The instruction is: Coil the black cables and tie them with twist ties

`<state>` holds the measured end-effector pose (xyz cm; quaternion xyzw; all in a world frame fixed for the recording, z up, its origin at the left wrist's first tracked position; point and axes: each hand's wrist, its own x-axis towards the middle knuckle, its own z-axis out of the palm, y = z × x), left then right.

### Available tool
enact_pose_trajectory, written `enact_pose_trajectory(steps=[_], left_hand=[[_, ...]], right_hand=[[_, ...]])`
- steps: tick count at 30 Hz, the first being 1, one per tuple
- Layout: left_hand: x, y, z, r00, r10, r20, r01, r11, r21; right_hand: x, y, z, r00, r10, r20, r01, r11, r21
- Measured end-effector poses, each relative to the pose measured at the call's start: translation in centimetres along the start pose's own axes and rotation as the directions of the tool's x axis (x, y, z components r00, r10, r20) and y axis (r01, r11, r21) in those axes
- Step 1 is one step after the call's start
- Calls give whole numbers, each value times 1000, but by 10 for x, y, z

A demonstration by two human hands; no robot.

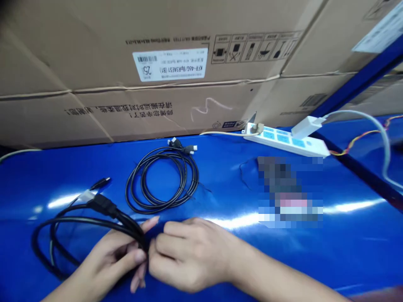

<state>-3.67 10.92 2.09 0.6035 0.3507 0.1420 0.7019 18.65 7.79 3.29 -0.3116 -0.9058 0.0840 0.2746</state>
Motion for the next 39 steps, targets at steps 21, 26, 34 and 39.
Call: enact_pose_trajectory(steps=[21,26,34,39], left_hand=[[-44,0,43,581,442,-683,429,546,719],[-75,-23,-4,390,358,-848,809,306,501],[-71,-12,-3,463,216,-860,412,806,424],[-77,-14,-11,478,52,-877,-196,979,-49]], right_hand=[[-100,84,-39,710,693,-125,-532,412,-739],[-94,72,-42,826,522,-212,-511,536,-672],[0,-29,-7,982,179,57,-168,972,-164],[26,-46,23,955,71,288,-57,997,-56]])
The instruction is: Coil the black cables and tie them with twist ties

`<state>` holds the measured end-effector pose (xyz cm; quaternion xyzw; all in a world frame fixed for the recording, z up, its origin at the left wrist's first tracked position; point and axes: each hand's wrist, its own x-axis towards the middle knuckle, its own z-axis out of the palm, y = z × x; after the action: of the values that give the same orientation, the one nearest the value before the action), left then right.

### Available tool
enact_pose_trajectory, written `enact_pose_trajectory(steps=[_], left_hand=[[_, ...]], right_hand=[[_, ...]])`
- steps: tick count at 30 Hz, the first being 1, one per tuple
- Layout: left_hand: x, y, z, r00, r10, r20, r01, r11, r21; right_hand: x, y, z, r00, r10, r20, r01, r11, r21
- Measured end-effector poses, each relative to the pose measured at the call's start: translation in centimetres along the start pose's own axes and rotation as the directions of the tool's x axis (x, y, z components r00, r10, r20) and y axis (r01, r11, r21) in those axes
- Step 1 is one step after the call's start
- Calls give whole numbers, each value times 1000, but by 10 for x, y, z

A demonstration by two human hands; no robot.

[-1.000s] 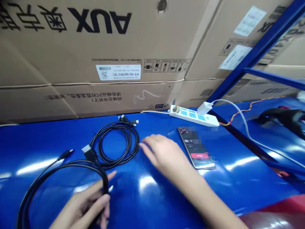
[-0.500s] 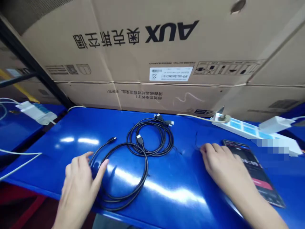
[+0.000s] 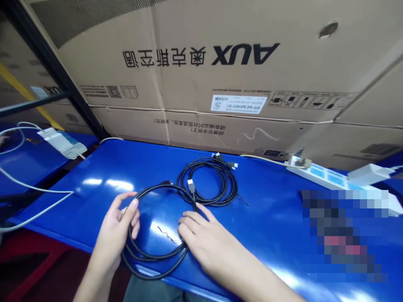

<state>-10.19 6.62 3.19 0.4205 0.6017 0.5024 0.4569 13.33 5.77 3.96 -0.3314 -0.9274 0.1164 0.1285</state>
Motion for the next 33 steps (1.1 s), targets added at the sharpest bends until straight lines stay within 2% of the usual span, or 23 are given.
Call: enact_pose_trajectory(steps=[2,4,8,13,15,17,19,21,22,25,27,28,30,32,33], left_hand=[[1,1,-4,996,-66,-64,49,972,-229],[1,2,-5,991,-83,-103,47,950,-310],[3,0,-3,993,-68,-97,36,952,-303],[8,1,-4,994,-60,-92,28,950,-312],[9,4,-6,993,-100,-57,71,923,-377],[9,6,-9,977,-191,95,213,843,-494],[8,8,-11,896,-286,339,440,672,-595],[7,7,-14,795,-323,513,603,507,-616],[6,6,-15,759,-334,559,649,461,-605],[5,4,-20,672,-355,650,738,395,-547],[4,5,-23,637,-370,676,770,338,-541],[3,6,-23,646,-382,660,763,321,-561],[-1,13,-24,700,-410,585,712,336,-617],[-10,21,-24,765,-407,499,642,419,-643],[-15,26,-23,802,-386,457,597,481,-642]], right_hand=[[0,-3,1,998,41,40,-43,998,47],[0,-10,0,997,15,77,-21,997,77],[3,-32,8,969,-192,154,185,981,62],[3,-38,37,949,-312,55,316,942,-114],[2,-34,42,943,-332,35,333,934,-128],[0,-28,42,937,-348,34,350,929,-121],[-2,-22,39,924,-380,35,381,917,-119],[-4,-16,35,914,-405,31,405,903,-141],[-5,-13,33,909,-415,29,414,897,-156],[-9,-6,21,895,-444,28,442,881,-167],[-11,-3,9,886,-463,16,461,878,-131],[-11,-1,3,889,-457,11,456,884,-103],[-12,0,-9,919,-394,-20,393,919,-27],[-10,-1,-15,974,-201,-102,207,977,50],[-8,-2,-16,985,-71,-157,85,993,85]])
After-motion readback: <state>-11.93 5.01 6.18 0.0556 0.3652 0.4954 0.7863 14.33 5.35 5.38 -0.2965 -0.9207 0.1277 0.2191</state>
